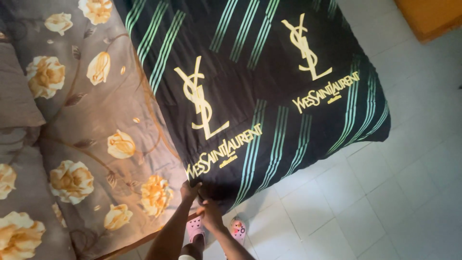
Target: Spreading and smoothing a duvet on a bed and folding a small cloth.
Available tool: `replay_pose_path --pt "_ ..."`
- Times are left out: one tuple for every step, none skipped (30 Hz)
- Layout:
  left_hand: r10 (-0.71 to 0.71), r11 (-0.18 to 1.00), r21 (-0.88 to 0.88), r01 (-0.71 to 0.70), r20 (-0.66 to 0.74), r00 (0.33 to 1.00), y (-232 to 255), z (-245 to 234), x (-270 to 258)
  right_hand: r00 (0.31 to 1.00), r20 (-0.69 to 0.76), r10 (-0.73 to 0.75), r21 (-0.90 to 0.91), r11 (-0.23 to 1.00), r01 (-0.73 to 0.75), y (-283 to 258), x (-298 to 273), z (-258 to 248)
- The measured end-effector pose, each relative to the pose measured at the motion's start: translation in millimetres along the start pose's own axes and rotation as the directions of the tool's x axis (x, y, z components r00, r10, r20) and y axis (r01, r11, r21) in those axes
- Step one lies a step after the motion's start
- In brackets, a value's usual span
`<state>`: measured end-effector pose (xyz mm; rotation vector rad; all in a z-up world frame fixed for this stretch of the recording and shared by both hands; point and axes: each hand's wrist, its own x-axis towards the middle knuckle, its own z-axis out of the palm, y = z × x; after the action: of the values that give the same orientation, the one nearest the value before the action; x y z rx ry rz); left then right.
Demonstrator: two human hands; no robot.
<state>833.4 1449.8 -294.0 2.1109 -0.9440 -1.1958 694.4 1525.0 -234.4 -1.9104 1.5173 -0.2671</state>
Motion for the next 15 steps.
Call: replay_pose_path --pt "0.01 1.0 0.01 -0.011 0.012 1.0 1 0 -1 0.984 -0.14 0.113 0.145 0.985 -0.092 10 -1 7" --pt "0.021 1.0 0.02 -0.021 0.024 0.999 2 0 -1 0.936 -0.256 0.241 0.298 0.941 -0.161 20 -3 14" --pt "0.014 1.0 0.022 -0.015 0.02 1.0 0 -3 -5 0.938 -0.249 0.24 0.3 0.94 -0.161 7 2 -7" --pt "0.008 0.999 0.046 -0.01 0.042 0.999 -3 -6 -9 0.882 -0.389 0.266 0.23 0.955 -0.187 -6 7 -28" --pt "0.001 0.998 0.068 -0.006 0.066 0.998 -4 -7 -14 0.808 -0.524 0.269 0.158 0.963 -0.218 -17 11 -50" --pt "-0.006 0.998 0.068 0.002 0.064 0.998 -11 -7 -22 0.812 -0.518 0.268 0.157 0.963 -0.218 14 9 -28" --pt "-0.035 0.967 0.256 -0.005 0.154 0.987 -16 -8 -29 0.862 -0.504 0.054 -0.025 0.997 -0.078 45 8 -8" --pt "-0.081 0.901 0.432 -0.03 0.236 0.968 -22 -10 -36 0.879 -0.45 -0.158 -0.2 0.977 0.074 73 6 13" --pt "-0.087 0.904 0.427 -0.017 0.221 0.971 -27 -36 -44 0.881 -0.441 -0.173 -0.2 0.976 0.091 89 7 19" --pt "-0.102 0.931 0.364 0.024 0.197 0.975 -26 -49 -51 0.969 -0.246 -0.024 -0.086 0.996 0.002 103 7 26" --pt "-0.122 0.955 0.288 0.07 0.168 0.978 -22 -49 -59 0.995 -0.012 0.1 -0.006 0.995 -0.1 120 7 29" --pt "-0.144 0.971 0.21 0.113 0.14 0.98 -15 -64 -67 0.997 0.005 0.077 -0.014 0.997 -0.077 124 5 30" --pt "-0.164 0.981 0.125 0.15 0.109 0.98 -8 -77 -72 0.976 0.172 0.136 0.016 0.99 -0.141 128 8 30" --pt "-0.186 0.982 0.038 0.183 0.08 0.979 -3 -90 -78 0.923 0.336 0.186 0.029 0.978 -0.208 132 9 32" --pt "-0.218 0.974 -0.057 0.22 0.045 0.975 -5 -99 -86 0.92 0.36 0.157 0.015 0.985 -0.174 134 11 43"
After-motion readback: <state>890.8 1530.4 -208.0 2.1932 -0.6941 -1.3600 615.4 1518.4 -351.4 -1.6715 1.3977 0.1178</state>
